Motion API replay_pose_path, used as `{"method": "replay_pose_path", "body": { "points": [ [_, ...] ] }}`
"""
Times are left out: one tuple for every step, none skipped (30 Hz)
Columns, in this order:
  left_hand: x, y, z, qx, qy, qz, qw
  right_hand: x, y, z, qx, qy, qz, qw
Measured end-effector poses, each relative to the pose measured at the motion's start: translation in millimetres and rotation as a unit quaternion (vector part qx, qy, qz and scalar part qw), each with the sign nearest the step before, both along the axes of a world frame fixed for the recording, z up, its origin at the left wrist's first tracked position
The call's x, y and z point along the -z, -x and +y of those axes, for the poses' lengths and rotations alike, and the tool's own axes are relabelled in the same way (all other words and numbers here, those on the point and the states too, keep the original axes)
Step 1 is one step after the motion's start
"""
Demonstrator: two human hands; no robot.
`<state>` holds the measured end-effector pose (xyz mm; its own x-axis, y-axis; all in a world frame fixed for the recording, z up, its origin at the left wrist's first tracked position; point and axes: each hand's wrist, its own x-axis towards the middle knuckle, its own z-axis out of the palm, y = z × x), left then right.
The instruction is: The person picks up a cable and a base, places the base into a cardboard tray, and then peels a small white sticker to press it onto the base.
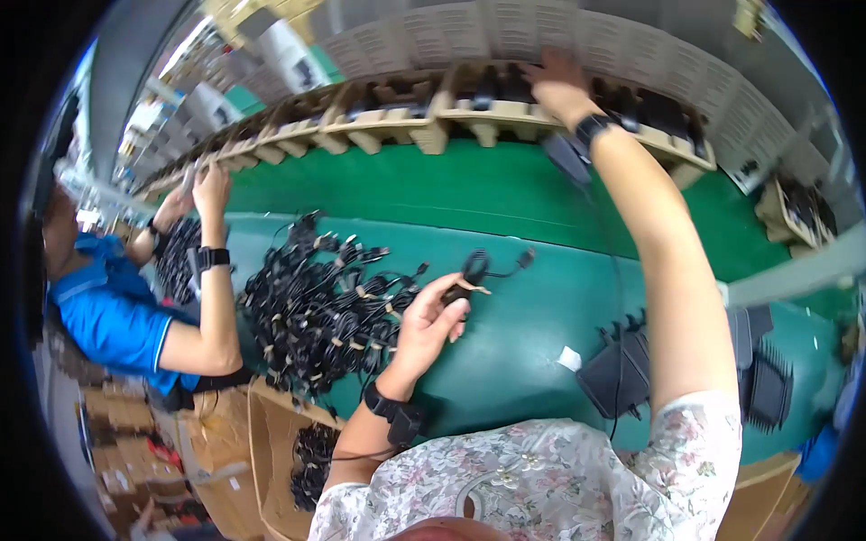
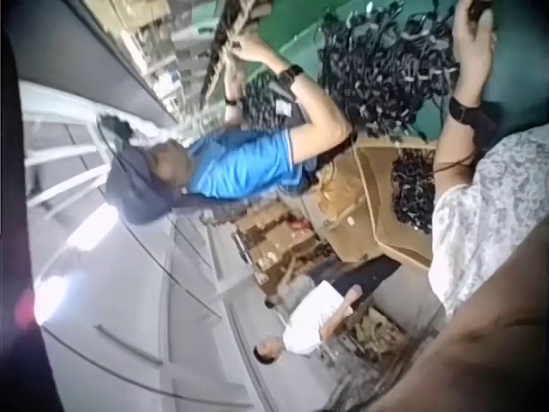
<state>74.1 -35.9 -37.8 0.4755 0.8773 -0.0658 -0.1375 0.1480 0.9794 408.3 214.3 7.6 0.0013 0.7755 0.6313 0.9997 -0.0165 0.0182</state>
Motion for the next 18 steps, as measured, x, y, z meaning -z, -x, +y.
{"method": "replay_pose_path", "body": {
  "points": [
    [-3, -4, -1, 0.021, 0.011, 0.021, 0.999, 11, -12, 4, -0.004, -0.068, 0.028, 0.997],
    [4, 0, -6, -0.015, -0.001, -0.002, 1.000, -14, 26, -31, -0.019, 0.007, -0.145, 0.989],
    [13, -13, -9, -0.029, -0.018, -0.032, 0.999, -21, 32, -55, -0.068, 0.062, 0.005, 0.996],
    [15, -23, -7, -0.014, -0.030, -0.027, 0.999, -36, 41, -85, -0.145, 0.128, 0.071, 0.979],
    [13, -25, -9, 0.002, -0.035, -0.019, 0.999, -39, 58, -113, -0.280, 0.171, 0.166, 0.930],
    [11, -27, -11, -0.027, -0.038, -0.015, 0.999, -39, 77, -151, -0.409, 0.201, 0.179, 0.872],
    [6, -29, -14, -0.002, -0.036, -0.018, 0.999, -52, 98, -191, -0.459, 0.259, 0.153, 0.836],
    [0, -31, -17, 0.032, -0.033, -0.025, 0.999, -55, 111, -223, -0.471, 0.331, 0.163, 0.801],
    [-7, -32, -19, 0.024, -0.037, -0.028, 0.999, -59, 116, -245, -0.471, 0.402, 0.170, 0.766],
    [-12, -32, -19, 0.014, -0.062, -0.034, 0.997, -64, 118, -256, -0.474, 0.403, 0.165, 0.766],
    [-16, -32, -19, 0.003, -0.087, -0.038, 0.996, -70, 120, -265, -0.414, 0.447, 0.216, 0.763],
    [-19, -28, -20, -0.009, -0.112, -0.042, 0.993, -75, 123, -272, -0.352, 0.487, 0.266, 0.754],
    [-20, -25, -18, -0.009, -0.114, -0.045, 0.992, -77, 121, -275, -0.282, 0.521, 0.315, 0.741],
    [-21, -19, -17, 0.040, -0.082, 0.006, 0.996, -74, 116, -275, -0.282, 0.520, 0.313, 0.743],
    [-22, -14, -17, 0.094, -0.049, 0.056, 0.993, -67, 105, -274, -0.289, 0.463, 0.440, 0.713],
    [-23, -14, -19, 0.147, -0.016, 0.106, 0.983, -58, 95, -273, -0.291, 0.396, 0.557, 0.669],
    [-23, -24, -22, 0.151, -0.018, 0.103, 0.983, -50, 91, -274, -0.289, 0.320, 0.663, 0.612],
    [-22, -42, -28, 0.084, -0.008, -0.002, 0.996, -41, 97, -277, -0.287, 0.317, 0.663, 0.614]
  ]
}}
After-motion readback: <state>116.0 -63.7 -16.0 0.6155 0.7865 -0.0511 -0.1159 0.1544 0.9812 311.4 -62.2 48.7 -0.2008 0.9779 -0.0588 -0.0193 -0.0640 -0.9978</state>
